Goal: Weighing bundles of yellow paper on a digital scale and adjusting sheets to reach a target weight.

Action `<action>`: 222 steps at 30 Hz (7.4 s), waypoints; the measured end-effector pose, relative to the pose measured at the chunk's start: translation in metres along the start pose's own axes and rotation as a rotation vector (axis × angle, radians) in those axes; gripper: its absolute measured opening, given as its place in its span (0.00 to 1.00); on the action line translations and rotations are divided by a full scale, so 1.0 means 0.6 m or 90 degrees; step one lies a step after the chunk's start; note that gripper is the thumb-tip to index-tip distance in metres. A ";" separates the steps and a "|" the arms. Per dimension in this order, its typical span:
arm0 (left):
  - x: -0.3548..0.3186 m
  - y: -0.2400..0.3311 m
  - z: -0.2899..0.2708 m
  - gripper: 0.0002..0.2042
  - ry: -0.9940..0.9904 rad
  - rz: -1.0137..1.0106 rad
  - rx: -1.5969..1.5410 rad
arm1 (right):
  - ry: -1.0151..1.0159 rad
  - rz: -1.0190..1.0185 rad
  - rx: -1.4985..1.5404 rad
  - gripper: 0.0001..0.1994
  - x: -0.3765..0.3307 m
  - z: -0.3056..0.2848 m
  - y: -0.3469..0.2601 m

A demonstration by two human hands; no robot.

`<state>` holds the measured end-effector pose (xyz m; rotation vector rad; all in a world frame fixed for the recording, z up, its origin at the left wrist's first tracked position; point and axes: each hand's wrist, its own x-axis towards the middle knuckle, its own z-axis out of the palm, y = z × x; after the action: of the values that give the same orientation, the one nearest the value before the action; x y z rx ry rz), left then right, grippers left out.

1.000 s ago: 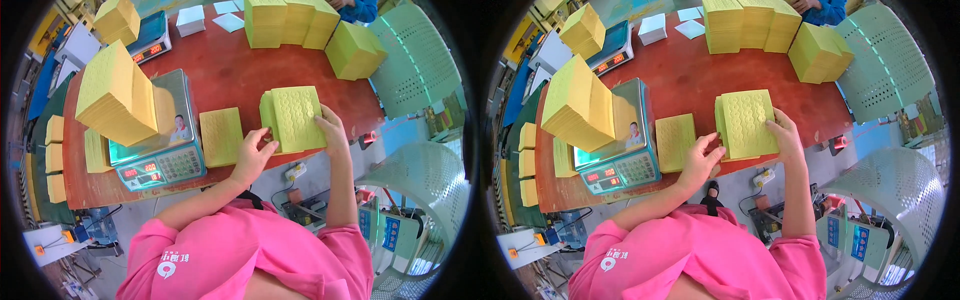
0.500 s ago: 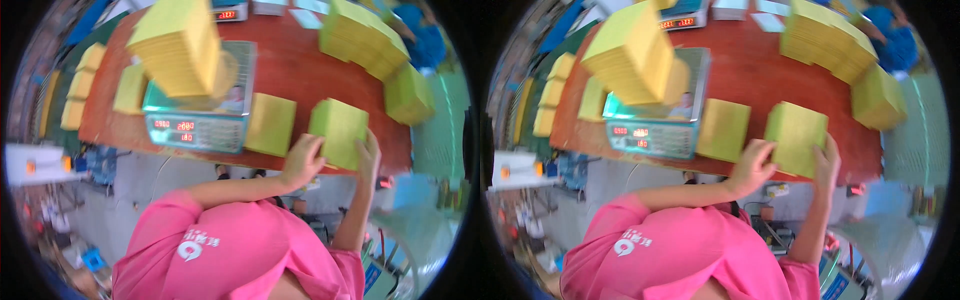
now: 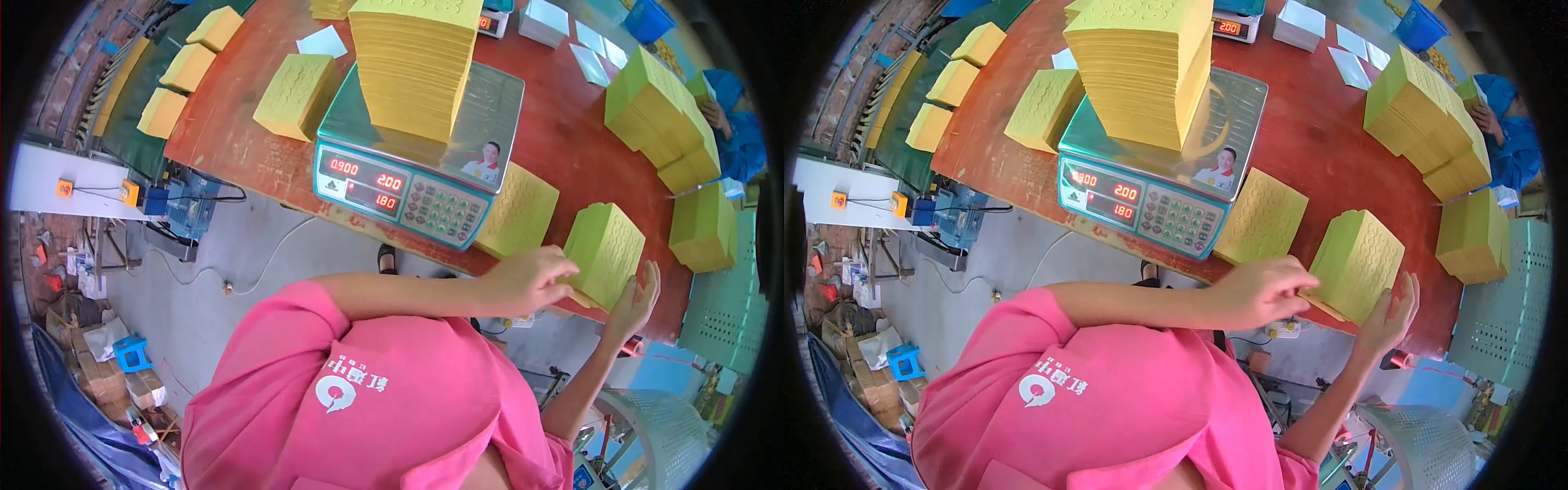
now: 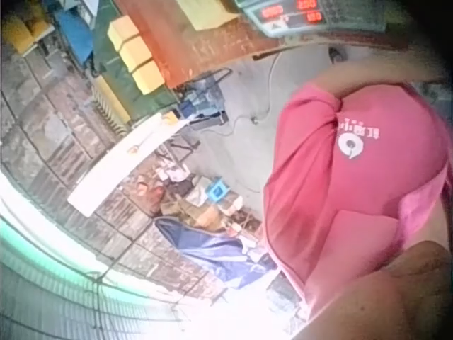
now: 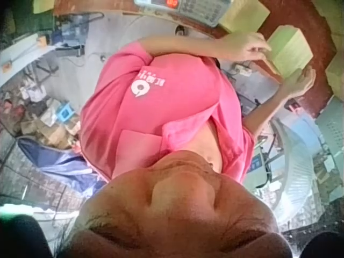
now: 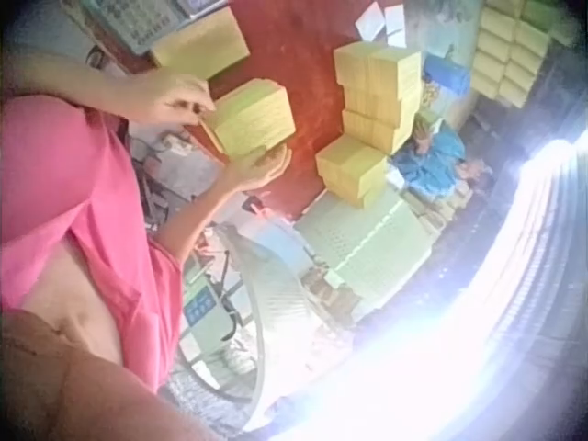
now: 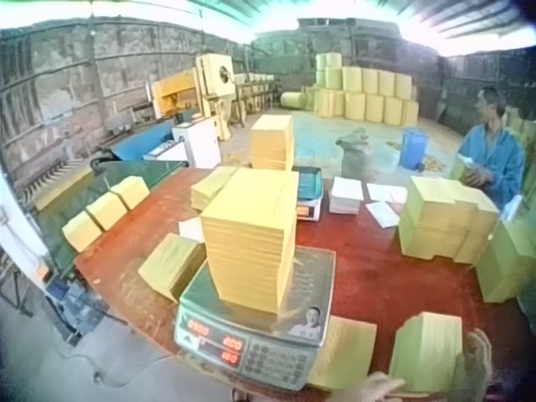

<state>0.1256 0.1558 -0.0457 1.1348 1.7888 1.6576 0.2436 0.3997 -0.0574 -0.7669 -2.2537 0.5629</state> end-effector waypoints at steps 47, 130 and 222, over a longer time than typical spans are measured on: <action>0.043 0.119 -0.540 0.25 0.059 -0.436 -0.234 | -0.436 0.648 1.076 0.21 -0.173 0.331 -0.395; 0.584 0.036 0.319 0.35 -0.366 0.215 -0.045 | 0.441 0.525 0.958 0.20 0.097 -0.092 0.320; 0.915 0.032 0.315 0.31 -0.555 -0.217 0.520 | -0.008 0.121 0.151 0.04 0.132 0.083 0.317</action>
<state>-0.0296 0.7070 0.0507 1.4316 1.8626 0.0931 0.2298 0.5822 -0.1637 -0.8606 -2.0891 0.9089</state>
